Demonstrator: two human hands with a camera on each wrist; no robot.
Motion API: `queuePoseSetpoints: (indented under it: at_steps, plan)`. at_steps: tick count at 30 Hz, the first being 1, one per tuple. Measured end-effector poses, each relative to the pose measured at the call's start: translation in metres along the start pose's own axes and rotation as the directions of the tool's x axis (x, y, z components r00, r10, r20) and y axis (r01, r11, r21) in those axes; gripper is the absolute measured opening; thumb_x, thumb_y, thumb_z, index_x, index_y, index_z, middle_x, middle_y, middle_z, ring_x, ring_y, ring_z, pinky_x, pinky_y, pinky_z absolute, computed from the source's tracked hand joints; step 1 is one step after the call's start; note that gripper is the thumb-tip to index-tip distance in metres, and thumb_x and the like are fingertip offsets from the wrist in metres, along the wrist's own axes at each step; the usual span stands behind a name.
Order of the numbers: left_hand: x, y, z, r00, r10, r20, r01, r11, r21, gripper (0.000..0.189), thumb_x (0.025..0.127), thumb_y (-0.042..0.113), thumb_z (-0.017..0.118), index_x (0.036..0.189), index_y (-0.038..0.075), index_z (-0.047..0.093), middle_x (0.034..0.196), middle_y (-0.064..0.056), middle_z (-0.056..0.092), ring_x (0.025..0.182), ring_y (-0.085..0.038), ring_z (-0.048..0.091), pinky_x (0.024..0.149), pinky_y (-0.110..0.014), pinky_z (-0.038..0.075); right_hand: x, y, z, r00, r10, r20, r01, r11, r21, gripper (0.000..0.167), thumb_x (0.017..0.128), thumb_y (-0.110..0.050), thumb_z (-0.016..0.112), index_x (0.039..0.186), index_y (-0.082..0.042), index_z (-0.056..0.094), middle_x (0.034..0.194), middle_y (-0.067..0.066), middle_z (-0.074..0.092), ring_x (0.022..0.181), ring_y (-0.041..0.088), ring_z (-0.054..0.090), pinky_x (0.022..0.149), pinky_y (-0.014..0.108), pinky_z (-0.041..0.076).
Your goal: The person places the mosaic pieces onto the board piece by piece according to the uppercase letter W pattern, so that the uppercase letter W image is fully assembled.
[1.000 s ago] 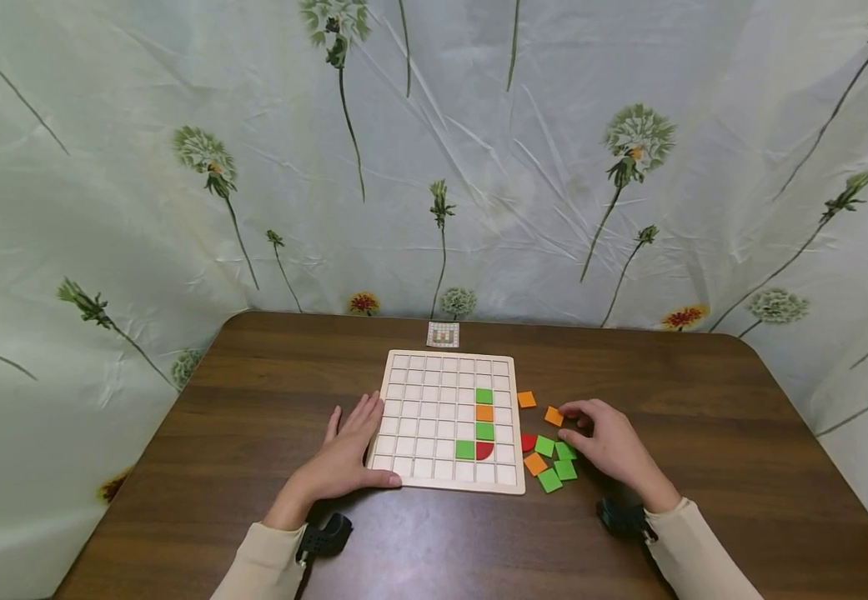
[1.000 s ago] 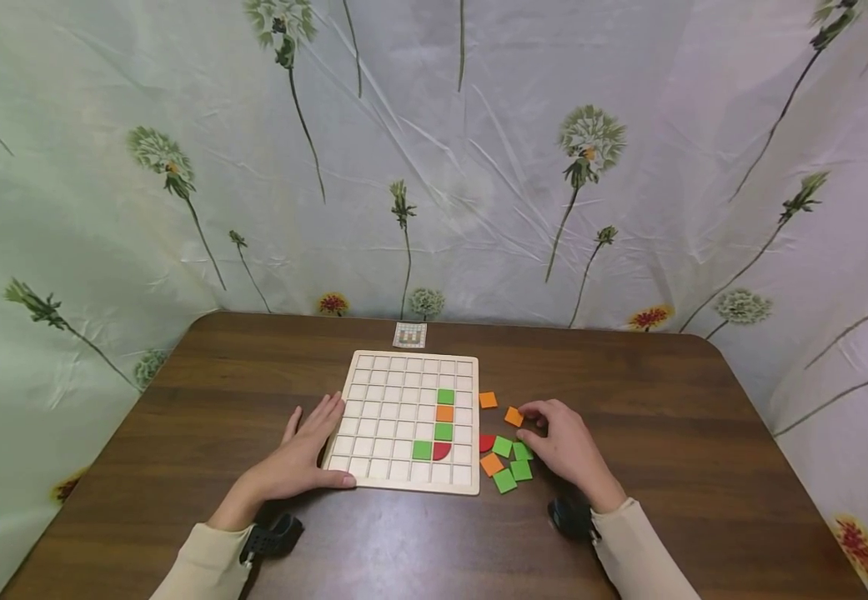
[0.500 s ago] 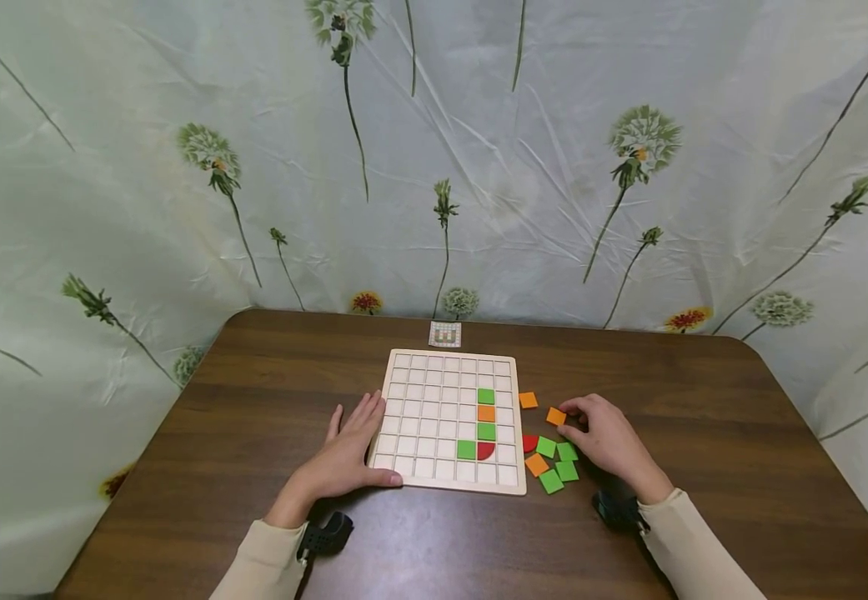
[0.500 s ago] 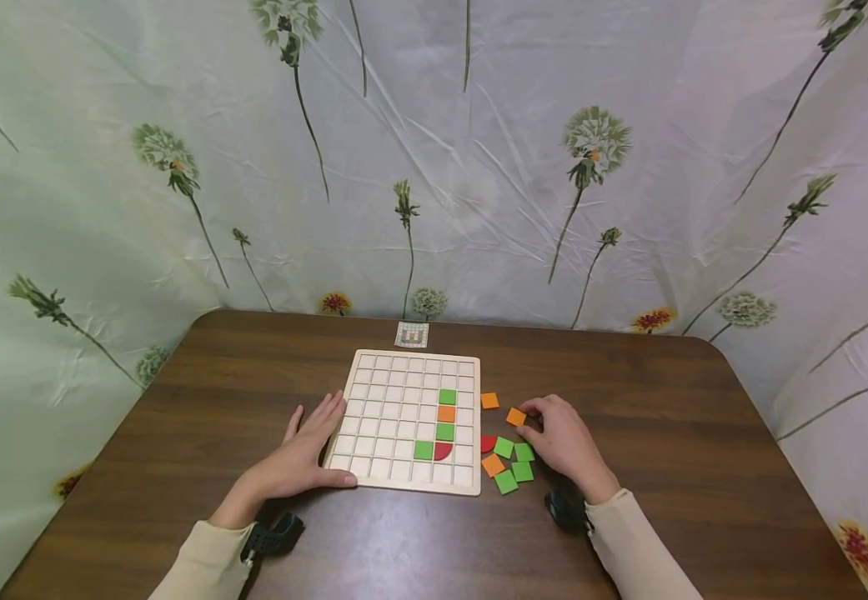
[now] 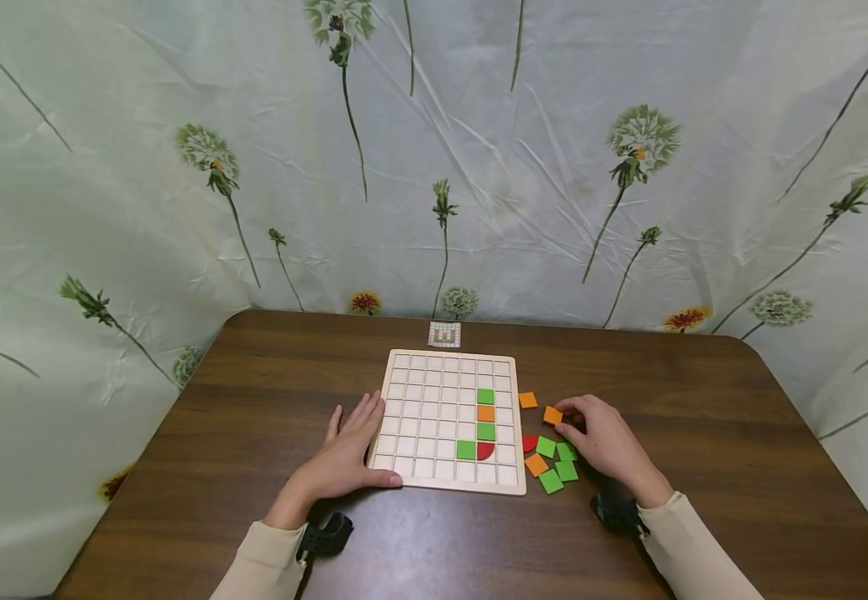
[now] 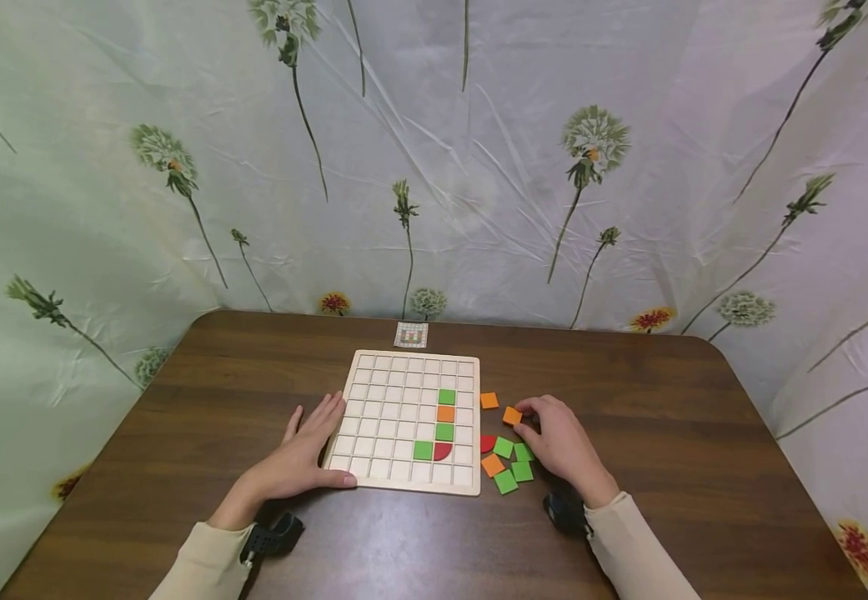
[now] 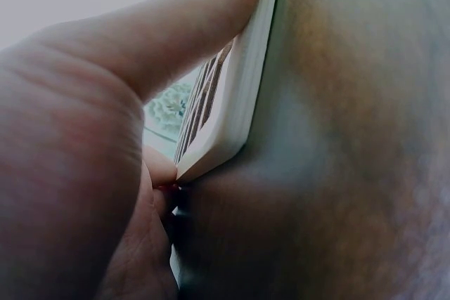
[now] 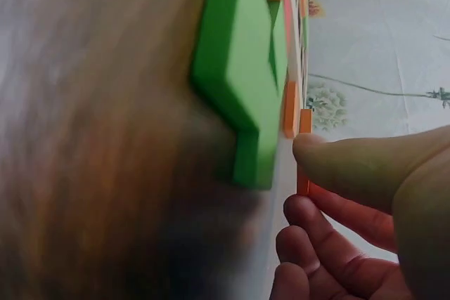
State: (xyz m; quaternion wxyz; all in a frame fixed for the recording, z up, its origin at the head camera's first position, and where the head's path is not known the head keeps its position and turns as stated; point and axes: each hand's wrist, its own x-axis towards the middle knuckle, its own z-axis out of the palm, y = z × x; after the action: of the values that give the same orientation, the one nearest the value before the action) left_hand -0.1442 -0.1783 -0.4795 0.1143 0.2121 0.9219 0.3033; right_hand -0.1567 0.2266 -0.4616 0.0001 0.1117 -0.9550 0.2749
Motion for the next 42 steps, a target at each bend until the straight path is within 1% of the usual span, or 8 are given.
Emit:
queuePoseSetpoints:
  at_steps: [7, 10, 18, 23, 29, 34, 37, 42]
  plan:
    - [0.000, -0.001, 0.001, 1.000, 0.004, -0.006, -0.004, 1.000, 0.008, 0.121, 0.079, 0.060, 0.078, 0.160, -0.002, 0.013, 0.168, -0.016, 0.005, 0.154, -0.033, 0.000, 0.115, -0.061, -0.012, -0.001, -0.009, 0.001, 0.998, -0.046, -0.034, 0.046, 0.999, 0.004, 0.025, 0.091, -0.013, 0.075, 0.114, -0.003, 0.072, 0.108, 0.011, 0.066, 0.092, 0.024, 0.061, 0.083, 0.048, 0.052]
    - [0.000, -0.001, 0.001, 1.000, 0.009, -0.009, -0.009, 1.000, 0.002, 0.121, 0.079, 0.060, 0.078, 0.159, -0.002, 0.013, 0.168, -0.017, 0.005, 0.154, -0.033, 0.000, 0.115, -0.061, -0.012, -0.002, -0.016, 0.003, 0.998, -0.050, -0.045, 0.051, 0.999, 0.013, 0.026, 0.089, -0.013, 0.077, 0.113, -0.004, 0.072, 0.108, 0.011, 0.066, 0.091, 0.023, 0.061, 0.082, 0.047, 0.052]
    - [0.000, -0.003, 0.002, 1.000, 0.025, -0.013, -0.025, 1.000, 0.009, 0.121, 0.079, 0.059, 0.078, 0.159, -0.003, 0.013, 0.167, -0.017, 0.005, 0.154, -0.033, 0.001, 0.115, -0.062, -0.012, -0.003, -0.036, 0.012, 0.998, -0.056, -0.021, 0.057, 0.997, 0.054, 0.029, 0.089, -0.013, 0.078, 0.116, -0.004, 0.071, 0.109, 0.007, 0.066, 0.091, 0.020, 0.060, 0.083, 0.042, 0.053]
    - [0.000, -0.003, 0.002, 0.999, 0.027, -0.016, -0.027, 1.000, 0.004, 0.120, 0.079, 0.059, 0.078, 0.159, -0.003, 0.013, 0.167, -0.017, 0.005, 0.154, -0.033, 0.001, 0.114, -0.062, -0.012, -0.001, -0.046, 0.018, 0.995, -0.094, -0.015, 0.095, 0.993, 0.074, 0.026, 0.088, -0.013, 0.078, 0.113, -0.006, 0.072, 0.104, 0.003, 0.065, 0.089, 0.017, 0.059, 0.081, 0.038, 0.053]
    - [-0.001, -0.001, 0.001, 1.000, 0.018, -0.012, -0.018, 1.000, 0.007, 0.121, 0.079, 0.059, 0.078, 0.159, -0.002, 0.012, 0.167, -0.017, 0.004, 0.154, -0.033, 0.001, 0.115, -0.061, -0.012, 0.000, -0.056, 0.027, 0.993, -0.116, -0.021, 0.118, 0.989, 0.090, 0.025, 0.087, -0.012, 0.080, 0.110, -0.009, 0.073, 0.095, -0.002, 0.062, 0.084, 0.016, 0.054, 0.074, 0.032, 0.049]
    - [-0.001, -0.002, 0.000, 1.000, 0.011, -0.004, -0.011, 1.000, 0.014, 0.122, 0.078, 0.061, 0.078, 0.160, -0.001, 0.011, 0.168, -0.016, 0.004, 0.154, -0.032, 0.000, 0.115, -0.059, -0.013, 0.002, -0.065, 0.033, 0.989, -0.146, -0.024, 0.148, 0.983, 0.106, 0.024, 0.087, -0.012, 0.079, 0.110, -0.009, 0.073, 0.099, -0.004, 0.064, 0.085, 0.015, 0.054, 0.074, 0.030, 0.049]
    - [-0.001, -0.002, 0.000, 1.000, 0.009, -0.007, -0.009, 1.000, 0.015, 0.122, 0.078, 0.062, 0.078, 0.160, 0.000, 0.011, 0.168, -0.015, 0.004, 0.155, -0.031, 0.000, 0.115, -0.059, -0.013, 0.003, -0.070, 0.036, 0.985, -0.169, -0.026, 0.171, 0.979, 0.110, 0.024, 0.087, -0.011, 0.079, 0.109, -0.009, 0.073, 0.103, -0.003, 0.066, 0.088, 0.014, 0.055, 0.077, 0.031, 0.050]
    - [-0.001, -0.002, 0.001, 1.000, 0.009, -0.009, -0.008, 1.000, 0.014, 0.122, 0.078, 0.063, 0.077, 0.160, 0.000, 0.011, 0.168, -0.014, 0.004, 0.155, -0.031, 0.000, 0.115, -0.059, -0.013, 0.005, -0.079, 0.038, 0.980, -0.196, -0.020, 0.197, 0.975, 0.097, 0.023, 0.086, -0.012, 0.080, 0.108, -0.009, 0.073, 0.103, -0.002, 0.066, 0.088, 0.014, 0.057, 0.078, 0.033, 0.051]
